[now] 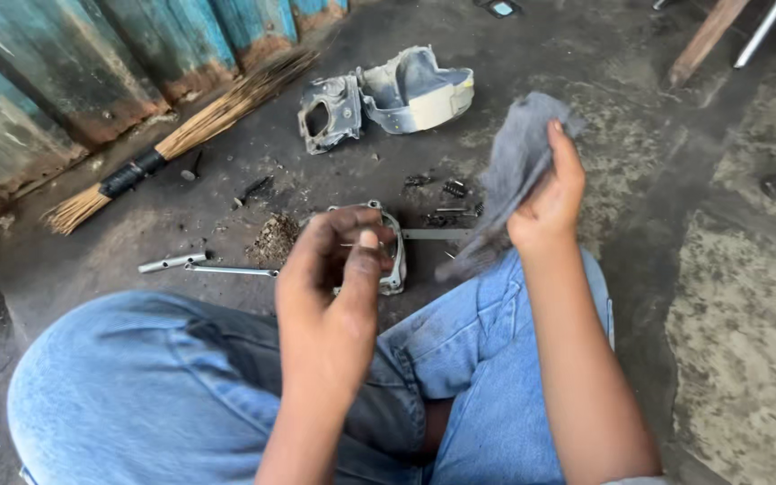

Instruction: The person sits on the floor and cleans a disassembled engine cylinder head using a rag. They wipe the exterior and interior surfaces of the metal part, handling it with both hands to remove dirt and grime.

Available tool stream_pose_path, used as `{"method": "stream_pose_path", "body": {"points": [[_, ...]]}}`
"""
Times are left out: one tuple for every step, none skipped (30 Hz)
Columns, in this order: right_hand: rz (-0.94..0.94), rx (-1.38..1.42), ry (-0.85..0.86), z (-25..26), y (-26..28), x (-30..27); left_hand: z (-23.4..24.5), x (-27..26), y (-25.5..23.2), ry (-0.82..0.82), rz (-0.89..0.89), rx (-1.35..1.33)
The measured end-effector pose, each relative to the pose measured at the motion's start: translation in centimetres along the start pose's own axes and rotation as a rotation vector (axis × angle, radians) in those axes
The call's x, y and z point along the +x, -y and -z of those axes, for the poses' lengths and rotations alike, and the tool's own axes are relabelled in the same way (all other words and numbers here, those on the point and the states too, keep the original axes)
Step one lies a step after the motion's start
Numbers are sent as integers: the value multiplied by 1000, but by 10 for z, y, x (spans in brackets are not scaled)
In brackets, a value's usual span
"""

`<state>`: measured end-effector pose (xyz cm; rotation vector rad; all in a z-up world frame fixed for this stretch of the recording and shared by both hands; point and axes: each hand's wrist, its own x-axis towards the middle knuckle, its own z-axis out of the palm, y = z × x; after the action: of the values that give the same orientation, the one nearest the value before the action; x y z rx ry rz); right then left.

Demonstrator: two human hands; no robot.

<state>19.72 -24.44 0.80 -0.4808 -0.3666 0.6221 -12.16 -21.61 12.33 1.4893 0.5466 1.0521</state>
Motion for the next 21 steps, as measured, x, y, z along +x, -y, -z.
{"method": "stream_pose_path", "body": {"points": [[18,-10,-5,4,-1,-3,2,9,19,24,88,-86],[24,-16,-23,12,-9,-8,8,19,43,42,190,-162],[-63,-2,-102,22,-18,-7,14,28,70,58,292,-239],[-141,11,-187,35,-27,-5,18,39,99,122,444,-406],[-220,25,-270,47,-40,-1,21,51,130,182,597,-574],[-230,24,-272,60,-45,4,17,58,163,248,754,-761],[-240,23,-274,70,-50,11,11,62,195,223,805,-624],[-241,14,-263,77,-45,20,-3,69,225,207,839,-497],[-216,-2,-276,82,-39,24,-15,72,250,193,870,-369],[-202,-14,-290,83,-39,23,-24,67,271,223,532,-9],[-187,-26,-304,81,-35,22,-37,59,288,245,179,337],[-176,-24,-298,76,-33,19,-43,51,300,256,-180,684],[-166,-21,-291,70,-28,16,-50,48,310,256,-43,456],[-150,-11,-279,62,-26,16,-56,55,319,253,83,233],[-139,-9,-287,54,-26,14,-62,64,325,247,205,8],[-117,-11,-296,49,-22,9,-73,75,331,247,322,-226],[-94,-13,-305,46,-22,5,-82,84,334,246,438,-459],[-105,-17,-332,44,-20,2,-93,89,334,251,557,-699],[-116,-21,-359,43,-21,0,-95,93,331,252,547,-919],[-125,-24,-384,42,-20,0,-89,98,326,252,535,-1140],[-100,-24,-399,42,-18,0,-88,100,319,248,521,-1360]]}}
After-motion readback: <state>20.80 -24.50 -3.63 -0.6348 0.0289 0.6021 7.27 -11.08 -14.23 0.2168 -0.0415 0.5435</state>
